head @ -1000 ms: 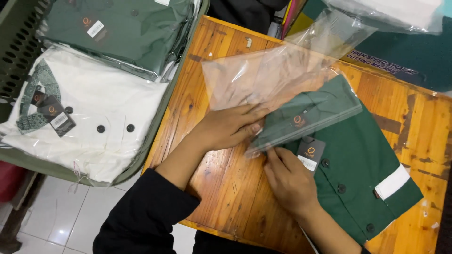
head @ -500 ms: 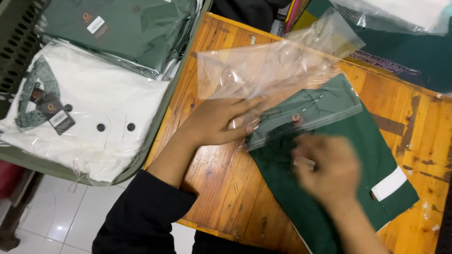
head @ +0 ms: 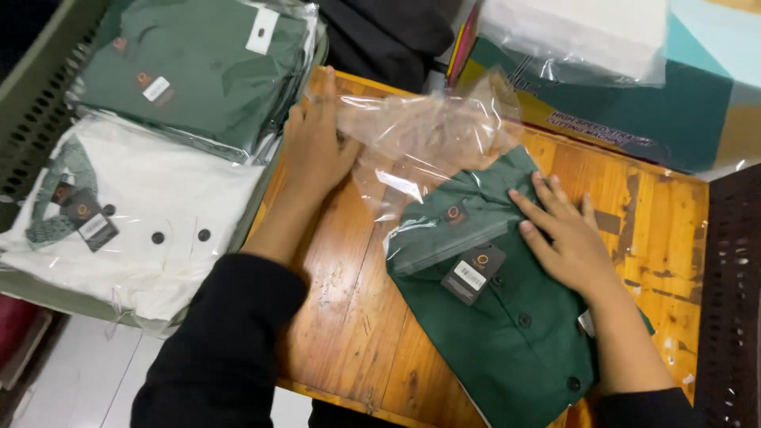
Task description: Packing folded green shirts into clear plastic adhesive bags at a packaging station.
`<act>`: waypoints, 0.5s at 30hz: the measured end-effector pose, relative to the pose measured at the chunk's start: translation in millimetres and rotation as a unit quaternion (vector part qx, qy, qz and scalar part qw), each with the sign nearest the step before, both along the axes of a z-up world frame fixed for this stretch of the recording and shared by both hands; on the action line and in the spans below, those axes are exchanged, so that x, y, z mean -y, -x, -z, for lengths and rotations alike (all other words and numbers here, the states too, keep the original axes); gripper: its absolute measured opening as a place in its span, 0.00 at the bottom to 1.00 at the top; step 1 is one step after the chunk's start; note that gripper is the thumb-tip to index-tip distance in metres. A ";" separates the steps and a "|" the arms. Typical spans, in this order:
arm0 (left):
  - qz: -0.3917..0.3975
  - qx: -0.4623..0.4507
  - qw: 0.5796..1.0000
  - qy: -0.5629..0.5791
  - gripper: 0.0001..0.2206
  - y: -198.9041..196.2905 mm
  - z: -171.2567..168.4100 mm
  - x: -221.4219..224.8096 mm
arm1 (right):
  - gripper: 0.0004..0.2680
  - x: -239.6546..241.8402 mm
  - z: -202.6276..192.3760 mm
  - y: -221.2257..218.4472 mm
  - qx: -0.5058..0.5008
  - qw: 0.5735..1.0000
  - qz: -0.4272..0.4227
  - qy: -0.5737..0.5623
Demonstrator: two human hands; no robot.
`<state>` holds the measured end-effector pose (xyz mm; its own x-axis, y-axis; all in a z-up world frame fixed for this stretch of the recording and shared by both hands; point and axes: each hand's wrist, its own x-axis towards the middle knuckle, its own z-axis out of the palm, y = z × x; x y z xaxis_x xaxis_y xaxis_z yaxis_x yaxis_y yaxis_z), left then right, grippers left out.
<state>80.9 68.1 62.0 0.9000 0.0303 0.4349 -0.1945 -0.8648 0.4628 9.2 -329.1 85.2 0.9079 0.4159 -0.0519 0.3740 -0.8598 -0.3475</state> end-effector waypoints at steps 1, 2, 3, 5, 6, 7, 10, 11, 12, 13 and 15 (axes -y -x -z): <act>-0.052 -0.047 0.996 -0.055 0.42 -13.6 10.7 -2.0 | 0.19 7.6 0.8 -4.7 -0.037 0.998 0.004 -0.042; -0.057 -0.045 0.996 -0.059 0.42 -20.9 10.6 -1.1 | 0.19 14.6 7.3 -5.8 -0.035 0.998 -0.001 -0.046; -0.117 -0.095 0.988 0.020 0.44 -28.2 10.7 -0.7 | 0.19 21.2 14.3 -7.3 -0.010 0.998 -0.020 -0.060; -0.183 -0.137 0.969 0.098 0.46 -31.2 0.1 -1.3 | 0.18 26.5 23.0 -10.0 0.020 0.996 -0.046 -0.078; -0.189 -0.176 0.949 0.180 0.51 -24.4 -8.0 -1.0 | 0.18 26.2 24.5 -8.9 0.016 0.997 -0.049 -0.060; -0.193 -0.211 0.922 0.261 0.57 -18.1 -15.4 -0.8 | 0.18 25.7 26.6 -8.3 0.012 0.998 -0.051 -0.042; -0.146 -0.254 0.930 0.223 0.49 40.7 -22.6 -3.5 | 0.18 24.0 25.4 -6.2 0.044 0.996 -0.070 -0.023; -0.150 -0.253 0.930 0.222 0.49 63.0 -27.1 3.0 | 0.18 23.4 24.2 -7.9 0.044 0.996 -0.074 -0.025; -0.116 -0.292 0.926 0.208 0.26 86.2 -30.8 9.9 | 0.18 23.0 23.7 -7.8 0.036 0.997 -0.069 -0.021; -0.081 -0.330 0.920 0.193 0.11 109.2 -34.3 16.8 | 0.19 22.3 23.4 -7.7 0.028 0.997 -0.064 -0.017; -0.047 -0.397 0.880 0.257 0.08 139.8 -42.4 34.5 | 0.19 21.8 23.9 -5.8 0.029 0.998 -0.063 -0.011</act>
